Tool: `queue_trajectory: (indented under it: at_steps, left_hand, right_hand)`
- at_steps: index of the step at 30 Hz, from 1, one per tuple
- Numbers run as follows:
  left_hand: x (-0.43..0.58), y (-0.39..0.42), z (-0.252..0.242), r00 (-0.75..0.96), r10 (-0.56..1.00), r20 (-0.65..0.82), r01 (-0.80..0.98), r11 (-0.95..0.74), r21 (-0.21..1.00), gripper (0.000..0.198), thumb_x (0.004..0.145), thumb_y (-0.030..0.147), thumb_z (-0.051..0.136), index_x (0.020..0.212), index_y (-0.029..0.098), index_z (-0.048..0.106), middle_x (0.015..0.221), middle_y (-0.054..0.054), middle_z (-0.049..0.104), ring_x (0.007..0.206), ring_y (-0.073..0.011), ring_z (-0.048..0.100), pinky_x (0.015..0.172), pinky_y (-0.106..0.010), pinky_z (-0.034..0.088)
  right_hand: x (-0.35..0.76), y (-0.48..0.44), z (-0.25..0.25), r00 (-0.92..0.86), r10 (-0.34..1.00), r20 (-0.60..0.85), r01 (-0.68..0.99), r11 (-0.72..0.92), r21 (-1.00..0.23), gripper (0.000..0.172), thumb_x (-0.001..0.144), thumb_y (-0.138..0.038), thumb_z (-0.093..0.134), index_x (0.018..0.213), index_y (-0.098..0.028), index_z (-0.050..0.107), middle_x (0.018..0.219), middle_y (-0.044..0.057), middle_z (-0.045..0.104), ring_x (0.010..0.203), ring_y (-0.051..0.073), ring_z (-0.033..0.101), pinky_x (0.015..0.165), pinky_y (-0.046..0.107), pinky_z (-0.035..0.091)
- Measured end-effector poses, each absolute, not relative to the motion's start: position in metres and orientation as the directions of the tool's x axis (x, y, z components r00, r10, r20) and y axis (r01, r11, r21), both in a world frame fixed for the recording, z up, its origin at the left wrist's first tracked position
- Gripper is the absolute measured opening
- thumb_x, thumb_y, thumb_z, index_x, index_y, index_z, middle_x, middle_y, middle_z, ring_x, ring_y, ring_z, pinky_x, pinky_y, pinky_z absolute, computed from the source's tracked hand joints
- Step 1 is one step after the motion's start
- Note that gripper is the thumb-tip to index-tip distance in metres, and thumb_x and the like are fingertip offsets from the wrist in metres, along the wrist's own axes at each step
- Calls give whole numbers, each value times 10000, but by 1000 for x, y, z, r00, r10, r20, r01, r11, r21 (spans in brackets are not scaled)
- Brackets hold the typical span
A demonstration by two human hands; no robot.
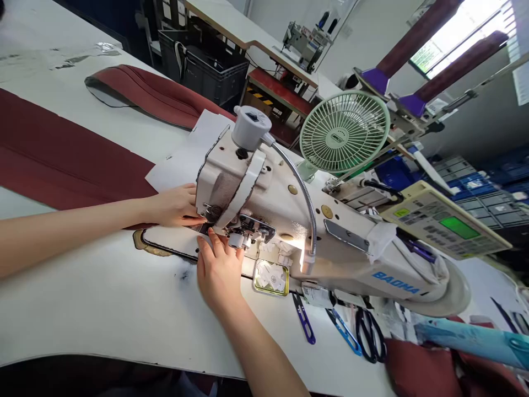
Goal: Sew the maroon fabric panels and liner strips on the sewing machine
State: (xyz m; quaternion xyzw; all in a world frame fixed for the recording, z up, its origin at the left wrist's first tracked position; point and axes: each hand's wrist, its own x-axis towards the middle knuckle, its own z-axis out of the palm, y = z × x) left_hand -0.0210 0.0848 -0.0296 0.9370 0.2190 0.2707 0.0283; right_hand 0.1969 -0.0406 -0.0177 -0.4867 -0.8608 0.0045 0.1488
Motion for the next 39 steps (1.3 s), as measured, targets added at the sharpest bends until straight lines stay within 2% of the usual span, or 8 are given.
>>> queue_trajectory:
  at_steps: [11, 14, 17, 21, 24, 30, 36, 39]
  left_hand:
    - [-19, 79, -32, 756, 437, 487, 390, -899, 201, 209, 962, 278, 587, 819, 265, 738, 988, -7, 720, 1020, -185, 588, 863, -327, 366]
    - [-24, 85, -16, 795, 467, 388, 376, -881, 288, 139, 932, 348, 637, 897, 290, 758, 1035, -7, 720, 1042, -184, 604, 877, -306, 374]
    - [-52, 124, 9, 793, 573, 208, 481, -797, 364, 301, 929, 497, 597, 1110, 300, 735, 1217, -25, 687, 1134, -202, 600, 1001, -306, 370]
    - [-128, 193, 28, 284, 959, 15, 930, -279, 239, 643, 978, 540, 464, 1492, 156, 441, 1571, -156, 391, 1427, -320, 361, 1146, -461, 266]
    - [-177, 206, 22, 34, 996, -77, 985, -20, 168, 675, 1032, 556, 302, 1540, 113, 333, 1607, -186, 307, 1451, -336, 295, 1139, -579, 221]
    - [-197, 162, 14, 84, 989, -118, 992, -72, 102, 594, 1008, 582, 402, 1353, 130, 573, 1402, -165, 577, 1210, -297, 517, 1099, -601, 218]
    - [-217, 178, 30, 72, 997, -4, 997, -72, 39, 674, 1041, 550, 310, 1513, 72, 353, 1621, -198, 262, 1417, -320, 300, 1115, -528, 228]
    - [-218, 204, 28, 88, 995, 46, 996, -89, 14, 766, 1018, 625, 276, 1513, 44, 345, 1613, -181, 291, 1421, -296, 295, 1115, -475, 224]
  right_hand:
    - [197, -41, -18, -478, 838, 264, 832, 528, -169, 334, 986, -210, 518, 1305, -263, 601, 1406, 60, 597, 1196, 252, 520, 956, 419, 365]
    - [198, -41, -17, -487, 828, 279, 821, 543, -175, 327, 987, -204, 521, 1298, -255, 611, 1382, 63, 613, 1186, 248, 527, 951, 413, 370]
    - [200, -39, -17, -498, 808, 315, 796, 570, -204, 305, 988, -178, 512, 1259, -242, 636, 1312, 62, 657, 1140, 230, 555, 947, 404, 375]
    - [202, -38, -16, -523, 782, 339, 764, 606, -221, 294, 966, -150, 530, 1219, -236, 651, 1241, 62, 689, 1115, 226, 572, 936, 397, 386]
    - [203, -37, -15, -524, 772, 360, 744, 621, -248, 286, 968, -146, 520, 1206, -234, 652, 1220, 56, 699, 1093, 221, 578, 943, 400, 388]
    - [202, -39, -18, -538, 751, 382, 720, 645, -256, 275, 962, -127, 496, 1163, -216, 662, 1206, 68, 702, 1048, 224, 582, 917, 409, 416]
    - [200, -41, -21, -547, 732, 405, 720, 659, -218, 274, 947, -116, 509, 1164, -193, 657, 1204, 82, 699, 1044, 231, 573, 873, 396, 456]
    - [200, -40, -19, -546, 730, 410, 710, 663, -235, 294, 934, -92, 507, 1166, -198, 653, 1185, 77, 702, 1027, 225, 574, 864, 390, 485]
